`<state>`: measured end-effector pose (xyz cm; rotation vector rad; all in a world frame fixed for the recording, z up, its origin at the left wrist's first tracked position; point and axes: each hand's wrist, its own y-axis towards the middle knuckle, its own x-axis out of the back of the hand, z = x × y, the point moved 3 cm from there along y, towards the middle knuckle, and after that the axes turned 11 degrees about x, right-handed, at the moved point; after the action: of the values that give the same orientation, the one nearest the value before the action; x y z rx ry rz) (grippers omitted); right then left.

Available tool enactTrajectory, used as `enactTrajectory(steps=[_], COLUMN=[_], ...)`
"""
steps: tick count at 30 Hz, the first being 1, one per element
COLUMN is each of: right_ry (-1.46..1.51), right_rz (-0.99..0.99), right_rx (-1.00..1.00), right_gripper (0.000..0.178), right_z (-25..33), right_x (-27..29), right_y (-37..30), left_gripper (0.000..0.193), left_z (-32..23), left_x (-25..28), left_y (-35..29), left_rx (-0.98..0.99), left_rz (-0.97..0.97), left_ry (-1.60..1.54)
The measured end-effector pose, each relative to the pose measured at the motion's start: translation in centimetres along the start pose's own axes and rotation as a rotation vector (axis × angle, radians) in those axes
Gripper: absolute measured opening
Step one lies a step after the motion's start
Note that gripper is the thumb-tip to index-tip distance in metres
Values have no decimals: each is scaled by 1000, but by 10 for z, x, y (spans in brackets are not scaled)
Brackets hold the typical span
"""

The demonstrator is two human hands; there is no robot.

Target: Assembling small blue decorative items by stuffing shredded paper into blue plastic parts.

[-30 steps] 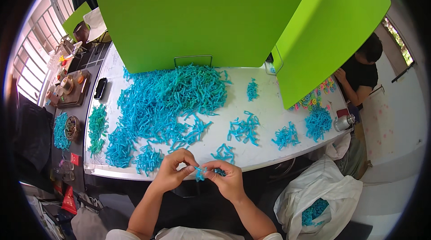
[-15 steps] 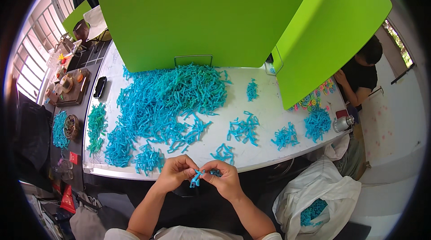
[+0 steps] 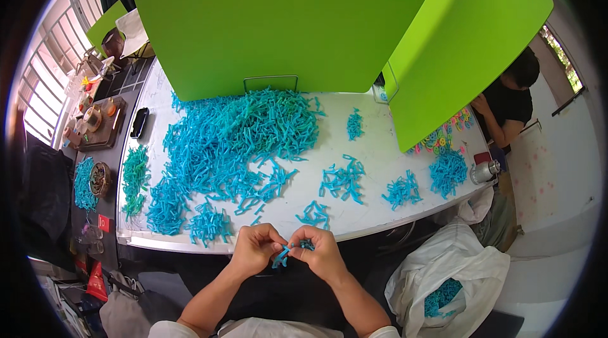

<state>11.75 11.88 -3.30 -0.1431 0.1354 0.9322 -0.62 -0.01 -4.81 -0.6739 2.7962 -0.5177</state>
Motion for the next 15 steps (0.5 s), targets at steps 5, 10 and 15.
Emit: enactTrajectory(steps=[5,10,15], right_ry=[-66,-255,-756], right_rz=[93,-165,-427], right_rx=[-78,58,345], right_gripper=[10,12,9], right_z=[10,37,53], right_x=[13,50,68], right_y=[-4,-5,14], left_gripper=[8,7,10], left_z=[6,-26,-24], left_x=[-11,-21,-30], left_y=[7,21,54], left_rx=[18,-260,-384], left_rz=[81,-256,-519], left_ry=[48,462,773])
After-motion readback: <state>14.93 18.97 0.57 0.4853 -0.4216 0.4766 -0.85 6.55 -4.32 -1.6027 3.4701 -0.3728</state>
